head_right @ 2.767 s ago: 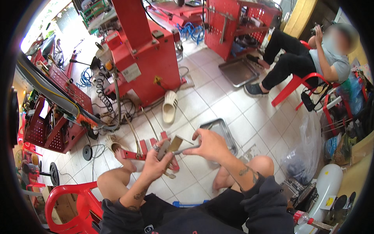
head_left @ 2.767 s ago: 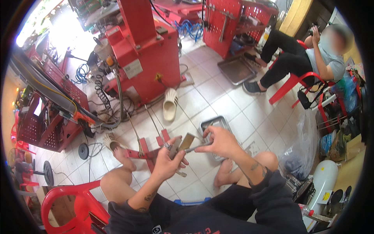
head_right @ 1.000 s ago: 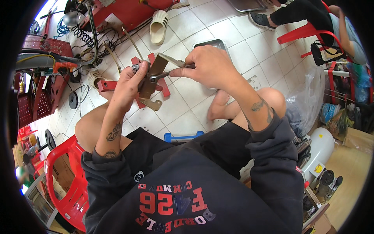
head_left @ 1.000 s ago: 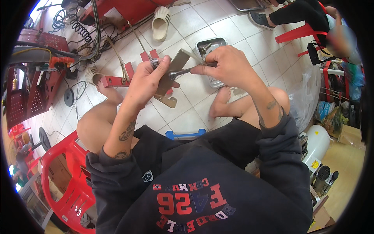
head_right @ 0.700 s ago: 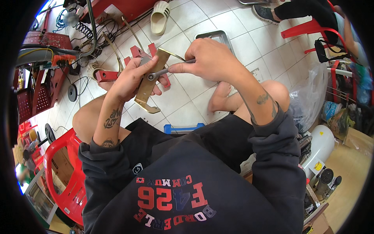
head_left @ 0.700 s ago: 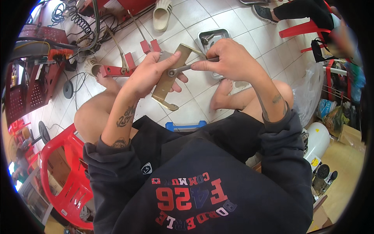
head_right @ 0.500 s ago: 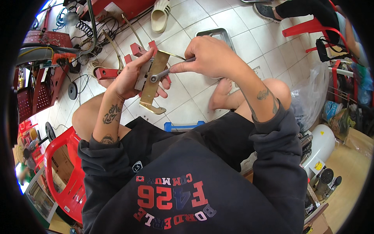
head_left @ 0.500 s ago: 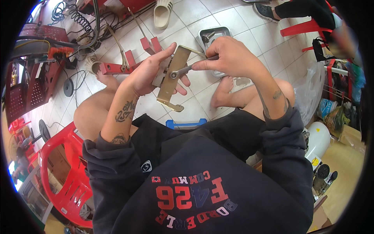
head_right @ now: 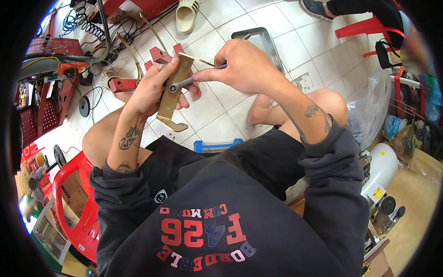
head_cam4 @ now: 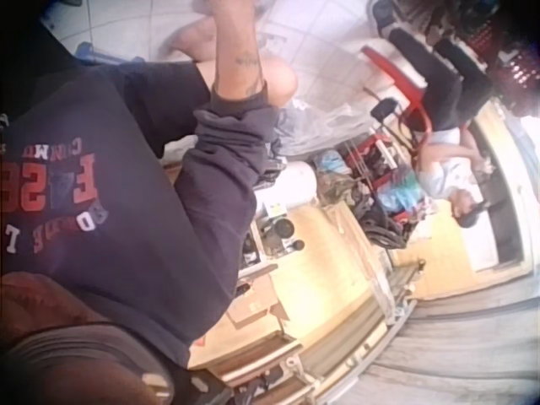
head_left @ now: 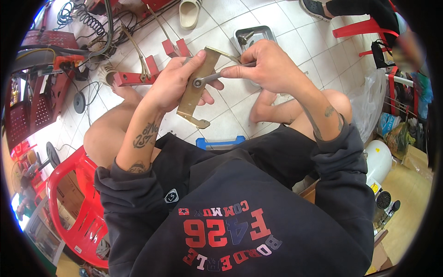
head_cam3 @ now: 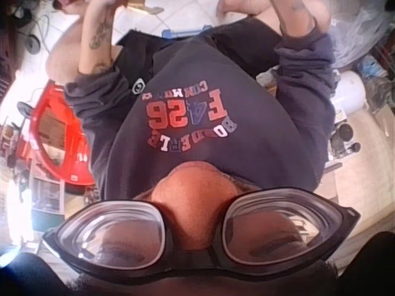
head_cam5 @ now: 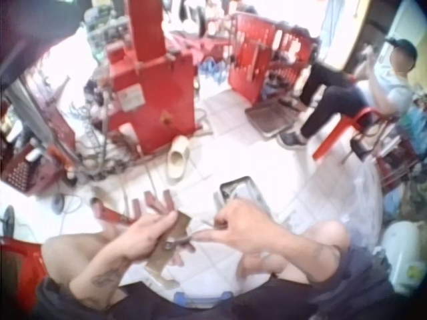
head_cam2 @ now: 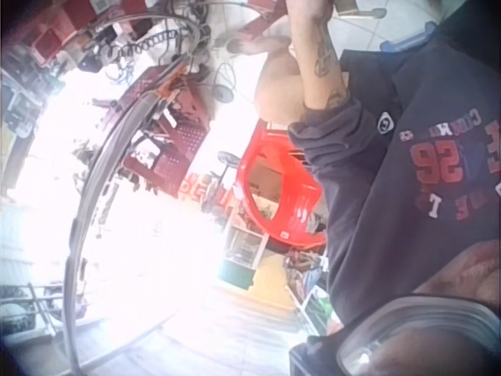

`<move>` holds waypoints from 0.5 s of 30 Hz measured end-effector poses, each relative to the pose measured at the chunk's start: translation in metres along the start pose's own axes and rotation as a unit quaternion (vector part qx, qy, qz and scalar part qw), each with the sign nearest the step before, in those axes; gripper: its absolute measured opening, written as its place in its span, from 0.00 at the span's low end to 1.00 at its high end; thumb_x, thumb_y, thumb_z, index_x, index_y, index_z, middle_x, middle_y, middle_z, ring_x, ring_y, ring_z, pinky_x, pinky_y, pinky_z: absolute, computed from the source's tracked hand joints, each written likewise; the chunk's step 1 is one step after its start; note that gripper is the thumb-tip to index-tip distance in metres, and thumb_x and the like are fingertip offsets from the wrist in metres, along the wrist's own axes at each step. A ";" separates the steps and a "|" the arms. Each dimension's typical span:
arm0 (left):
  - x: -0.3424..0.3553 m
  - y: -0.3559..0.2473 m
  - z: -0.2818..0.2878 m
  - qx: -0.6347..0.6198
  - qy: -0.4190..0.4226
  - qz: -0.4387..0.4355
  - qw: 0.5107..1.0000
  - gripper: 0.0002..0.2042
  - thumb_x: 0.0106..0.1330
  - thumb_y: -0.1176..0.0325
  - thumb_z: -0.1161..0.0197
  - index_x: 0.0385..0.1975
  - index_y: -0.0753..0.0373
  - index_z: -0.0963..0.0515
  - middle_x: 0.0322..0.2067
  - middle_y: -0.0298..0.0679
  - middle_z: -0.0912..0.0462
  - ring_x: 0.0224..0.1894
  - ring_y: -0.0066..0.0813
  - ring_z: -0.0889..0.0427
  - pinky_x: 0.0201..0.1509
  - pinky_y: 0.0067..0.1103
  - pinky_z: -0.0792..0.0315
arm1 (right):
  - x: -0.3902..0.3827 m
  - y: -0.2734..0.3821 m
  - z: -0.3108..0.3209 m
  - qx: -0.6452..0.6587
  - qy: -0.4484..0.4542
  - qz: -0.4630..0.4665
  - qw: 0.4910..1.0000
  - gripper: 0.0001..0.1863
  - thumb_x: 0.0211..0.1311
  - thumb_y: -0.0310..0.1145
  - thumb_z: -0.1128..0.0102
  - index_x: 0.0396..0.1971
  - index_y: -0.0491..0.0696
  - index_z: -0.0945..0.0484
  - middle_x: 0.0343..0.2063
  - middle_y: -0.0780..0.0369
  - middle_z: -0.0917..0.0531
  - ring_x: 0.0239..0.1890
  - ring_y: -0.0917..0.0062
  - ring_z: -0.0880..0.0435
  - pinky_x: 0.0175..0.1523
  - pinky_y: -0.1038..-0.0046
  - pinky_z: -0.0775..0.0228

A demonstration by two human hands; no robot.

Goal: The person sits on the floor of a workshop and uses a wrench to tighten a bolt on a metal bracket. They manipulate the bracket and the tool with both hands, occasionally picking up small components from a nearby tray.

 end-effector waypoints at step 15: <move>0.006 0.025 -0.017 -0.089 0.101 0.086 0.987 0.23 0.78 0.55 0.52 0.55 0.72 0.27 0.45 0.56 0.16 0.45 0.49 0.13 0.53 0.35 0.20 | -0.005 0.020 0.004 -0.240 0.027 0.200 0.950 0.25 0.57 0.58 0.36 0.20 0.50 0.16 0.18 0.61 0.21 0.28 0.65 0.21 0.42 0.65 0.33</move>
Point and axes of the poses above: each hand's wrist, its own x-axis towards the middle knuckle, its own z-axis out of the back of the hand, y = z × x, the point moved 5 cm from there along x, towards the middle knuckle
